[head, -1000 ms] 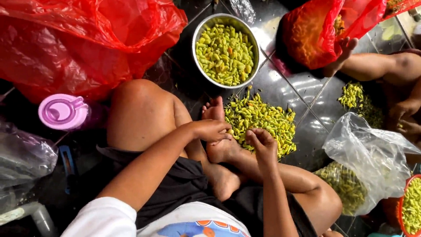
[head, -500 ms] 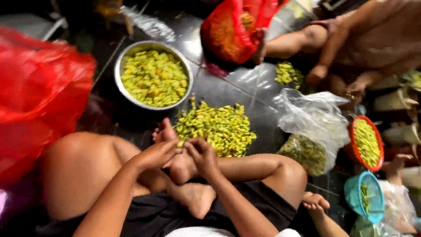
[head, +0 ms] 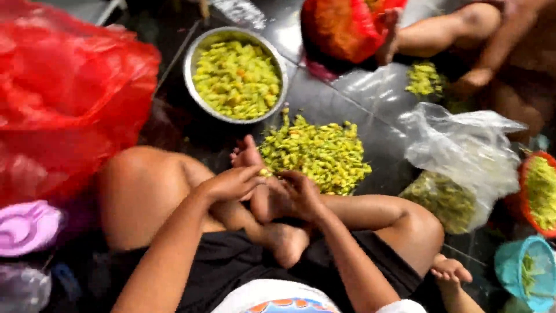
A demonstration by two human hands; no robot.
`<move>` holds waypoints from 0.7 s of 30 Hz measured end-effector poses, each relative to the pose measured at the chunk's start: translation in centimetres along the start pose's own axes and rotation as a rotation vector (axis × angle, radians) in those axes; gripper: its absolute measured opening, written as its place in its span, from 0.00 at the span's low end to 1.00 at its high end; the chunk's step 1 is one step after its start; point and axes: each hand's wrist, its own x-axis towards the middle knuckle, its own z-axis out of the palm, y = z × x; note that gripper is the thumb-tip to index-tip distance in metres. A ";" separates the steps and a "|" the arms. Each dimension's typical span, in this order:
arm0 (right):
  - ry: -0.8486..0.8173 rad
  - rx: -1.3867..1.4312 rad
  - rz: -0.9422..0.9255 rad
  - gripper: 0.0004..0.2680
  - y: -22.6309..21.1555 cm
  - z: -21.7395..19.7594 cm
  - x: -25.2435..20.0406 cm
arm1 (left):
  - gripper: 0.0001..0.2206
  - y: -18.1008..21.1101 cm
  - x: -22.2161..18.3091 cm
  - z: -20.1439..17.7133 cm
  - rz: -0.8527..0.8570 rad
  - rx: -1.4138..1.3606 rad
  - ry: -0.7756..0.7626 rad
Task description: Removing stems from small green chili peppers by hand while sitting on the floor.
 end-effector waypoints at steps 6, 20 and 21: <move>0.289 -0.555 -0.113 0.08 -2.7 -5.0 5.8 | 0.17 3.0 -1.0 -1.3 -0.156 0.045 -0.099; 0.154 -1.038 0.052 0.04 1.0 -6.3 13.3 | 0.20 1.9 -0.2 -1.9 -0.211 0.212 -0.130; 0.173 -1.040 0.053 0.04 -0.6 -6.1 11.8 | 0.20 2.4 -0.4 -2.0 -0.197 0.224 -0.132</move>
